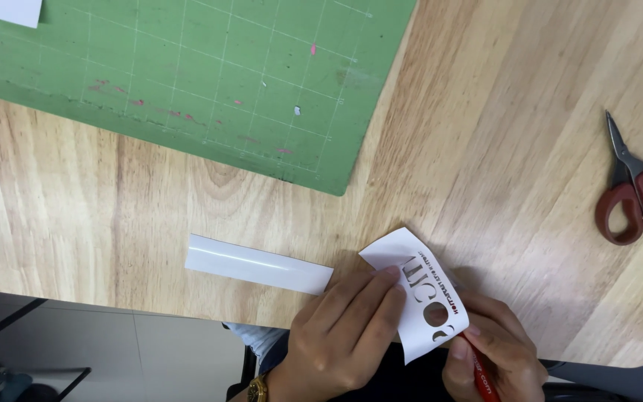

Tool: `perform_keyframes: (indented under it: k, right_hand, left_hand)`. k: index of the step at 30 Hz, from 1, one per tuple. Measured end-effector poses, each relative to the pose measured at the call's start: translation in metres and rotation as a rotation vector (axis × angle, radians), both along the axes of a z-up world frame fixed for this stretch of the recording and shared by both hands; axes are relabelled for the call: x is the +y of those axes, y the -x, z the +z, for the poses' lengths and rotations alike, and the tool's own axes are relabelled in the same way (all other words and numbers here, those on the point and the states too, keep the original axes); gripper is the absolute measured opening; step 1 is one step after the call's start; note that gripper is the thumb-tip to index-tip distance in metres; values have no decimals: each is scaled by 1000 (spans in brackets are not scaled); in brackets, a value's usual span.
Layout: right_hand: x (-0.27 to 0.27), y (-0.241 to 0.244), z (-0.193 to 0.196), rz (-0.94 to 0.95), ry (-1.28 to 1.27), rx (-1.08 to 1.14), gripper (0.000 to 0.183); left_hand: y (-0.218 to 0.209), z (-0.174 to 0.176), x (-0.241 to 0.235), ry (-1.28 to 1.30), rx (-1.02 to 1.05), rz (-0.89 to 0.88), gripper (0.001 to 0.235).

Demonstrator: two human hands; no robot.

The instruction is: Using a weeding tool to remove excess vinyl from a cut-out logo on a transfer sheet.

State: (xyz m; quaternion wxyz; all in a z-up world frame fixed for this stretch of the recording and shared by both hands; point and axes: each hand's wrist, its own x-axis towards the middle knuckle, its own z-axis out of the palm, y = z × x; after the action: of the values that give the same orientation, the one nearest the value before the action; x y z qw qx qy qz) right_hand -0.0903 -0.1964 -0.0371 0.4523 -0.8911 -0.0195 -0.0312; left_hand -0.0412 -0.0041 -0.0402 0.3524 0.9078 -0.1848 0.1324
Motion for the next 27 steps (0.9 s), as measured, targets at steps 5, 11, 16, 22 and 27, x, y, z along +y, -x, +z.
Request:
perform_keyframes:
  k: [5, 11, 16, 22, 27]
  right_hand:
    - [13, -9, 7, 2, 26, -9, 16]
    - [22, -14, 11, 9, 39, -16, 17]
    - [19, -11, 5, 36, 37, -44, 18]
    - [10, -3, -4, 24, 5, -129, 15]
    - [15, -8, 3, 31, 44, -83, 16]
  left_hand:
    - [-1, -2, 2, -16, -25, 10, 15]
    - [-3, -1, 6, -7, -34, -13, 16]
    - [-3, -1, 8, -22, -41, -33, 17]
    - [-3, -1, 8, -28, -37, -38, 17]
    - [-1, -2, 8, -32, -20, -60, 19]
